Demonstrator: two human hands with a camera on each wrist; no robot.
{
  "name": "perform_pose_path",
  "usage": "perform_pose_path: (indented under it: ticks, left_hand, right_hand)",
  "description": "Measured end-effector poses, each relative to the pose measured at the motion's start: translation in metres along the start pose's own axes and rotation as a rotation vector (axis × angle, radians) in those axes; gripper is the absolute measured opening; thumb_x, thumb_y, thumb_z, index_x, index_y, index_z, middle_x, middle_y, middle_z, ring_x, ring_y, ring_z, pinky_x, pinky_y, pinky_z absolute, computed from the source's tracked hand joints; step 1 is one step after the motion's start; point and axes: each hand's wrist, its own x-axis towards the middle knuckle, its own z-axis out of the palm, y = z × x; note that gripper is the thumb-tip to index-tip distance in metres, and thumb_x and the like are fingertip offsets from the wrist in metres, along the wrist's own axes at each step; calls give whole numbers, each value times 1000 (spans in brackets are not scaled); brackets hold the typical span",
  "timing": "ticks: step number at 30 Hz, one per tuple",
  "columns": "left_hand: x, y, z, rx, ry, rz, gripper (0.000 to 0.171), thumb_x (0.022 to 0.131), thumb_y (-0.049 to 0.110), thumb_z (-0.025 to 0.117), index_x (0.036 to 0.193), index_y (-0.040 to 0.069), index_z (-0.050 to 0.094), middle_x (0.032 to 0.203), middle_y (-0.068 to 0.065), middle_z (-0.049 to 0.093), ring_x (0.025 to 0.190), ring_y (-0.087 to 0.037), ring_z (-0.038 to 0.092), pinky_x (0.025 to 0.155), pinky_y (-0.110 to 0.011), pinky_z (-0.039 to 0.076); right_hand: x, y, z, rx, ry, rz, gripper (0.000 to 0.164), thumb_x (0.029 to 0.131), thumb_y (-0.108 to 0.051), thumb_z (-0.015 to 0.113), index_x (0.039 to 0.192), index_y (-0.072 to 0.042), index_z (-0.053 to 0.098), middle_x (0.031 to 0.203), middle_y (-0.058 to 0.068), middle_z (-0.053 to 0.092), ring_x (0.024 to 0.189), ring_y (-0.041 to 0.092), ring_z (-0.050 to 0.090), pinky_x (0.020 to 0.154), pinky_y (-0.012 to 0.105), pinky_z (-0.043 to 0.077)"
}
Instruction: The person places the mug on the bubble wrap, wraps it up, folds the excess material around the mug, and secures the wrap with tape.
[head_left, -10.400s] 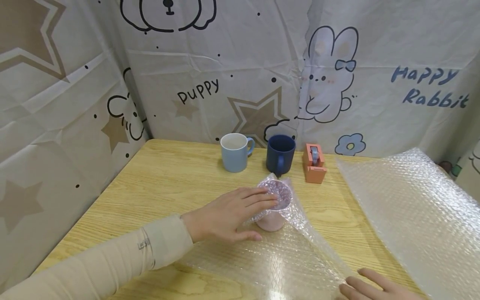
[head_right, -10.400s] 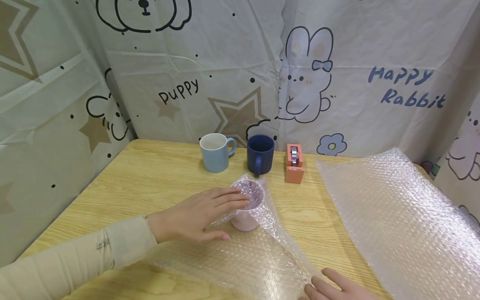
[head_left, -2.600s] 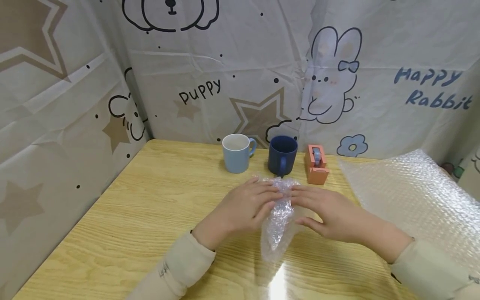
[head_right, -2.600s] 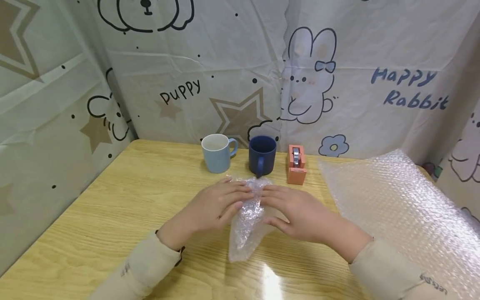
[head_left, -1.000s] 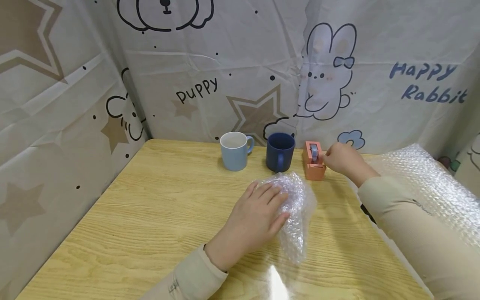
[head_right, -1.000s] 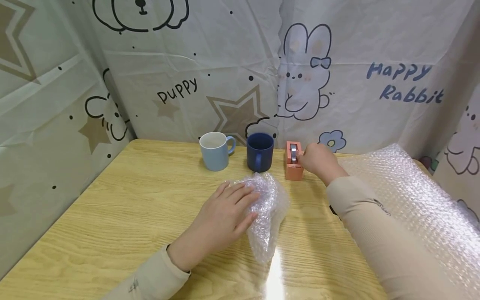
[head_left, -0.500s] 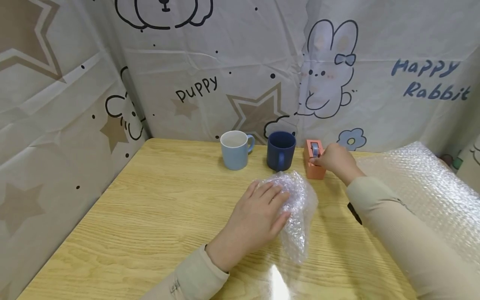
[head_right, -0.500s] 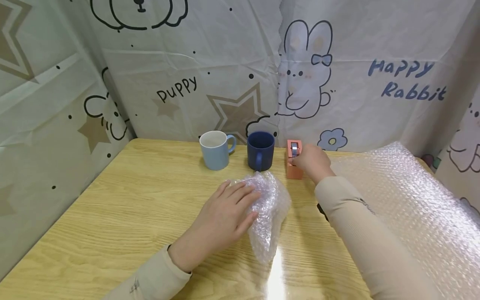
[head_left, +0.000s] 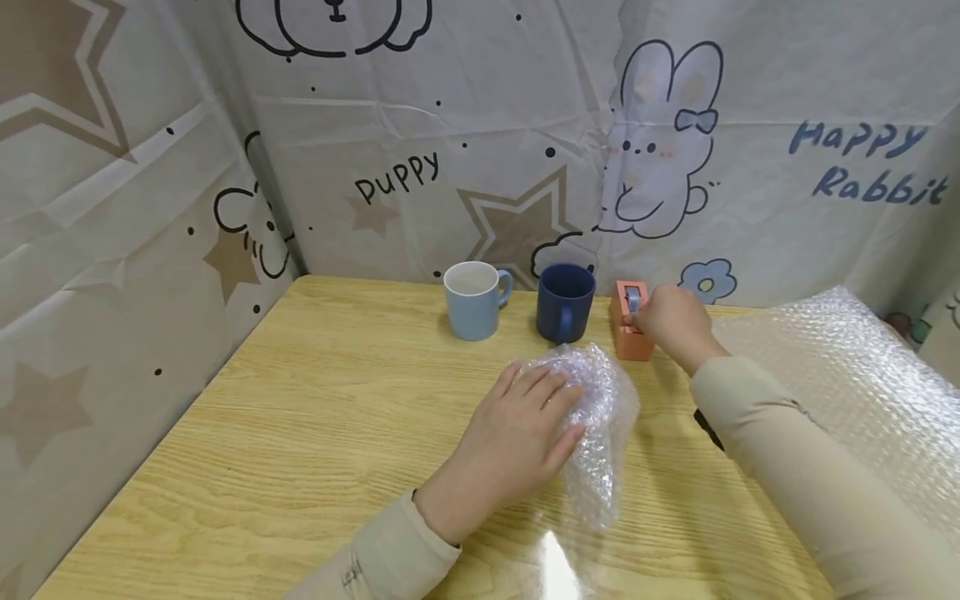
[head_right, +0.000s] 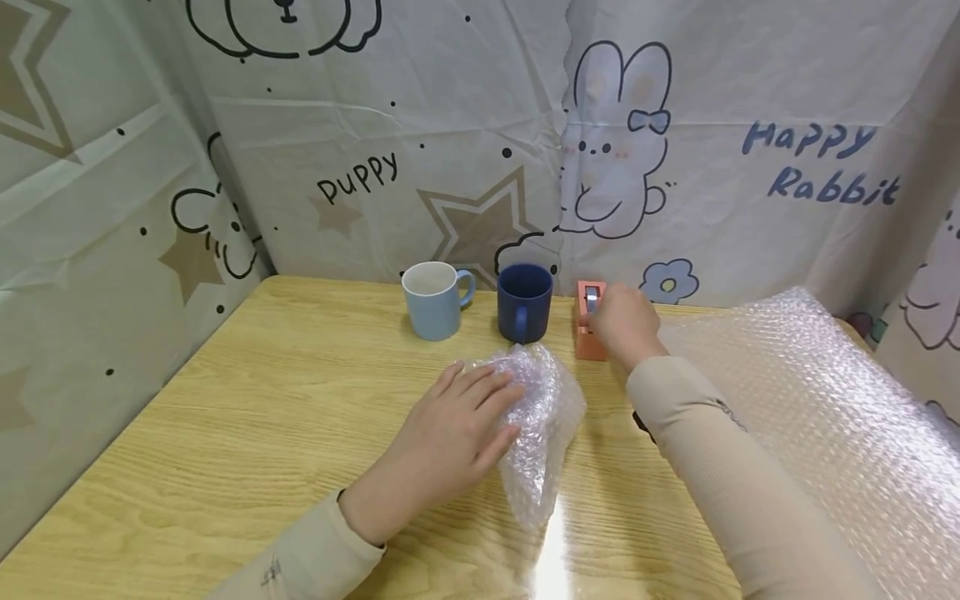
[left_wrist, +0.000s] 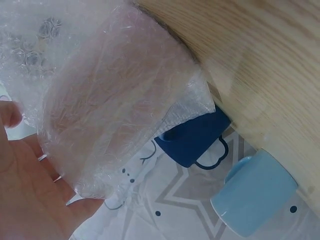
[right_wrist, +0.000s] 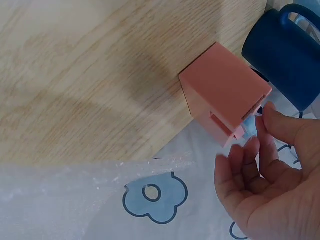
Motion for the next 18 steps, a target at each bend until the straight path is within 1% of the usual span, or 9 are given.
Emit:
perform_pose_path:
  ticks: [2, 4, 8, 11, 14, 18]
  left_hand:
    - [0, 0, 0, -4, -3, -1, 44, 103, 43, 46, 137, 18, 58, 140, -3, 56, 133, -24, 46, 116, -48, 29]
    - [0, 0, 1, -8, -6, -2, 44, 103, 43, 46, 137, 18, 57, 140, -3, 56, 133, -24, 46, 116, -48, 28]
    - [0, 0, 1, -6, -5, 1, 44, 103, 43, 46, 137, 18, 57, 140, -3, 55, 133, -24, 45, 116, -48, 29]
    - [0, 0, 1, -6, -2, 6, 44, 103, 43, 46, 137, 18, 57, 140, -3, 55, 134, -24, 45, 116, -48, 29]
    - [0, -1, 2, -10, 0, 8, 44, 103, 44, 46, 137, 18, 57, 140, -4, 55, 134, -24, 45, 116, -48, 28]
    - [1, -1, 3, -9, 1, 7, 45, 103, 44, 46, 138, 17, 57, 140, -4, 55, 134, -24, 45, 116, -48, 27]
  right_hand:
    - [0, 1, -1, 25, -13, -6, 33, 93, -25, 67, 71, -2, 59, 74, 12, 58, 66, 25, 50, 54, 32, 40]
    - [0, 3, -3, 71, -39, -7, 32, 95, -23, 64, 73, 0, 61, 73, 12, 59, 65, 25, 53, 54, 33, 44]
    - [-1, 8, -5, 227, -109, 9, 29, 96, -20, 59, 78, 3, 63, 72, 11, 62, 67, 25, 62, 61, 37, 57]
    - [-2, 12, -5, 327, -137, 28, 29, 96, -17, 56, 78, 4, 63, 69, 10, 64, 67, 22, 65, 66, 40, 60]
    - [-2, 15, -5, 371, -138, 33, 29, 95, -13, 54, 75, 4, 62, 68, 9, 64, 65, 20, 66, 67, 38, 60]
    - [-5, 17, -3, 386, -109, 21, 29, 94, -11, 52, 73, 5, 64, 71, 11, 66, 66, 21, 66, 69, 37, 60]
